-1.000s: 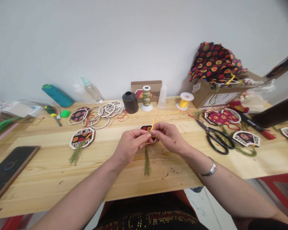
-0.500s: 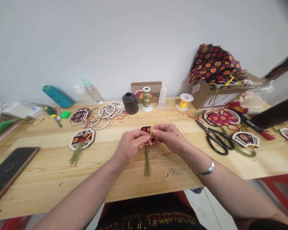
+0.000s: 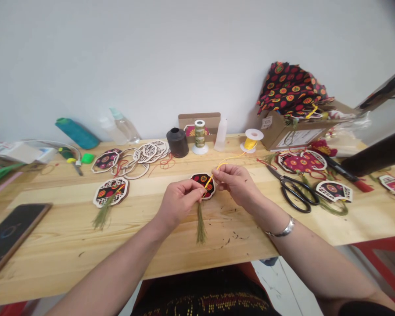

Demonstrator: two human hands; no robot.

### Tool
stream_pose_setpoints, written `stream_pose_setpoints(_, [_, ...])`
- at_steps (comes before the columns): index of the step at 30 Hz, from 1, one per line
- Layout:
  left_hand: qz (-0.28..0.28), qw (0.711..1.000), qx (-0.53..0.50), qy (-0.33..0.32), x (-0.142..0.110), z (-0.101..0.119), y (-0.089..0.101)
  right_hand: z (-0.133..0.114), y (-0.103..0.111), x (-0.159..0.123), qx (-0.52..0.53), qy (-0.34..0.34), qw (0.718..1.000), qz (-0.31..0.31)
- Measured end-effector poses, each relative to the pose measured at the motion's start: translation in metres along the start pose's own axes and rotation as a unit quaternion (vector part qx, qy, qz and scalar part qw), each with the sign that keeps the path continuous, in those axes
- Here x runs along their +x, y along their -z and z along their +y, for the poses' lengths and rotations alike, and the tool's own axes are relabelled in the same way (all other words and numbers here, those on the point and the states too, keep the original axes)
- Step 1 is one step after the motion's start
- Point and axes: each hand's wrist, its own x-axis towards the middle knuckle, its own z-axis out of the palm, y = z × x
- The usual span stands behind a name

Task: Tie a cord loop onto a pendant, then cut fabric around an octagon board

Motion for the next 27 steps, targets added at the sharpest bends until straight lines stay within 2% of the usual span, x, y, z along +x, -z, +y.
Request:
stream_pose_setpoints(7, [0.006,1.0,0.009,0.024,0.002,0.0,0.001,-0.012,0.011,0.006,-0.013,0.018,0.998,0.061])
stream_pose_setpoints(14, [0.016,0.999,0.025,0.043,0.005,0.0,0.003,-0.016,0.025,0.015,-0.034,0.062,0.993,0.094])
stream_pose_setpoints(19, [0.013,0.998,0.038,0.042,0.005,0.0,0.003,-0.016,0.024,0.017,-0.023,0.079,0.99,0.117])
stream_pose_setpoints(22, [0.014,0.998,0.054,0.04,0.004,-0.001,0.002,-0.018,0.02,0.014,-0.012,0.098,0.989,0.109])
stream_pose_setpoints(27, [0.025,0.996,0.073,0.035,0.003,0.0,0.0,-0.019,0.017,0.011,0.021,0.114,0.991,0.06])
